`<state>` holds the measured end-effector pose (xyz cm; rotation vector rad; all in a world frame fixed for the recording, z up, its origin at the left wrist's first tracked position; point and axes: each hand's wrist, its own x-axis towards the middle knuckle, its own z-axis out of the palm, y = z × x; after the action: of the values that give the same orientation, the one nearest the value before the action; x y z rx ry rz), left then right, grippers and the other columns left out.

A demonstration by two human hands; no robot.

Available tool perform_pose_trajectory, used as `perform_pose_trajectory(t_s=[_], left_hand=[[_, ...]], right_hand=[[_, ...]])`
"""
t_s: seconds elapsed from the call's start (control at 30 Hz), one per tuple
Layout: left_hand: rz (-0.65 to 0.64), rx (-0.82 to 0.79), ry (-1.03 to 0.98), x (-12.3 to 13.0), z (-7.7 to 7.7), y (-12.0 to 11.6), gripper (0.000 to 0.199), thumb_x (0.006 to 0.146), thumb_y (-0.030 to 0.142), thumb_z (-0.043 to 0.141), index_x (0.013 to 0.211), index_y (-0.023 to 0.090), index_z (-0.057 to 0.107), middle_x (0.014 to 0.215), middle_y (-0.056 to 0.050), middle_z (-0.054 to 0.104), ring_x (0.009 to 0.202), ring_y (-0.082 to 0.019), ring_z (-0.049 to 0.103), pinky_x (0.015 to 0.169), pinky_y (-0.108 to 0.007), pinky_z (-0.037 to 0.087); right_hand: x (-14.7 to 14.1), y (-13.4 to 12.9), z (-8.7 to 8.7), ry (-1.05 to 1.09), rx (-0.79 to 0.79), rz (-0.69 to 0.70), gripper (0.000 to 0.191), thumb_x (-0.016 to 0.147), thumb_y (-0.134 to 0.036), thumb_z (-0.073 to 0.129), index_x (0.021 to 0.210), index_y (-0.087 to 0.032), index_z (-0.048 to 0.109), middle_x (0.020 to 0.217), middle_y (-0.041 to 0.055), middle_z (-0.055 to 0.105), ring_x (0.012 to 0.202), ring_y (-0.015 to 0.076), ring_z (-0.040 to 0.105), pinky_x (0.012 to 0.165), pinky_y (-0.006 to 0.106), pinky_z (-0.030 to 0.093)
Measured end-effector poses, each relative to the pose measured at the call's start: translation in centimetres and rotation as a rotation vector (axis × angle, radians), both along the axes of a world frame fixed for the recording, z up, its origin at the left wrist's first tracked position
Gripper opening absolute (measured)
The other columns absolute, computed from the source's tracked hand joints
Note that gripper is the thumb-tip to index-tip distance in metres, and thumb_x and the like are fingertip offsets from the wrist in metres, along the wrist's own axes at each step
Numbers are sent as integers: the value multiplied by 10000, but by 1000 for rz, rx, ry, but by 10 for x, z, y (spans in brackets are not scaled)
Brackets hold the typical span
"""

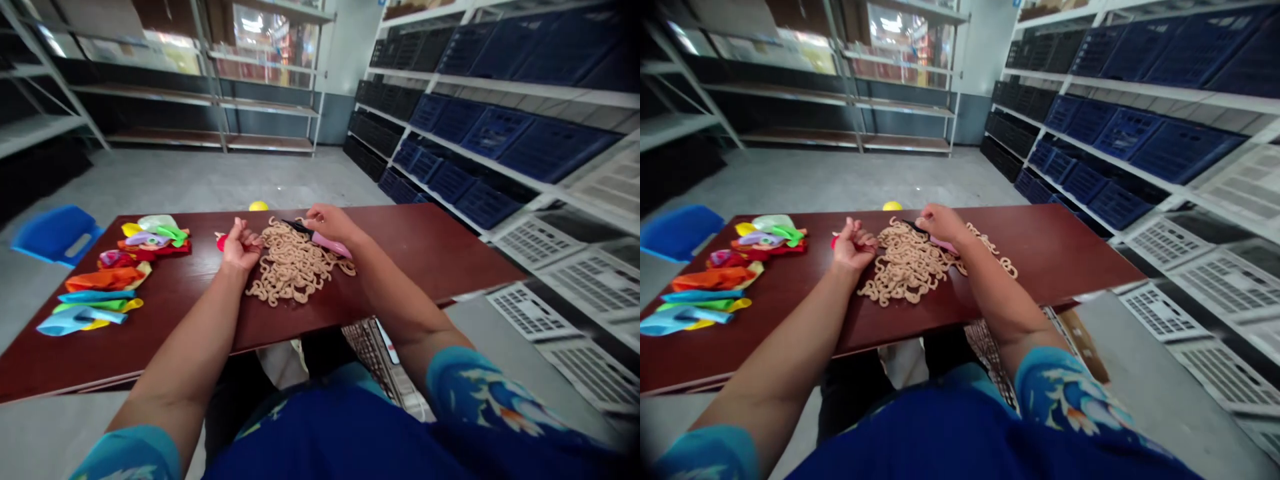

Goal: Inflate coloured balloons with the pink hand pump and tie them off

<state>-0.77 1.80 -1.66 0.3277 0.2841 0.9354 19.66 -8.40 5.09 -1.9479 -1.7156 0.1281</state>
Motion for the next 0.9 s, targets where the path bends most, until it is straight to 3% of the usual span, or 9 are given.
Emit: perform_pose_trajectory(t_s=[0.17,0.27,0.37,0.5,0.67,0.8,0.9], left_hand=[[-4,31,39,1,5,-5,144,777,160,574,672,161,476,429,97,192,331,-32,217,340,-160,230],[10,73,34,2,5,-6,78,796,98,520,749,161,521,448,90,230,338,-29,224,342,-154,227],[-2,110,15,1,4,-5,98,828,109,465,828,151,554,467,81,268,345,-26,235,351,-150,238],[2,83,-13,-3,4,1,172,874,190,398,833,139,557,492,65,312,353,-26,249,368,-157,258],[70,8,-45,-13,7,13,296,907,282,297,834,146,550,505,52,357,352,-39,259,380,-182,260],[158,-41,-126,-21,6,22,319,907,298,280,823,146,547,505,39,403,374,-57,324,405,-196,295],[304,-141,-91,-25,4,28,306,901,262,291,815,145,560,516,19,453,427,-74,416,463,-212,367]], right_hand=[[53,-47,-27,-233,-254,-109,494,540,-535,704,860,-172,605,815,63,615,680,167,545,627,293,403],[58,-62,-45,-211,-266,-116,580,536,-533,708,983,-187,581,853,66,620,694,176,551,639,314,415],[56,-67,-49,-186,-240,-144,561,579,-495,699,1025,-185,555,886,75,616,736,193,557,662,328,416],[49,-63,-35,-194,-168,-121,519,621,-475,676,1021,-178,529,941,70,588,823,215,552,706,336,410],[16,-38,-22,-107,24,133,493,724,-453,584,1118,-182,462,1028,54,555,906,193,527,771,313,404],[-19,-14,-30,-72,98,239,526,718,-390,602,1186,-217,437,1082,61,545,952,215,513,816,345,403],[-29,-4,-46,-98,186,293,550,713,-344,603,1223,-238,425,1155,72,519,1043,241,480,884,378,386]])
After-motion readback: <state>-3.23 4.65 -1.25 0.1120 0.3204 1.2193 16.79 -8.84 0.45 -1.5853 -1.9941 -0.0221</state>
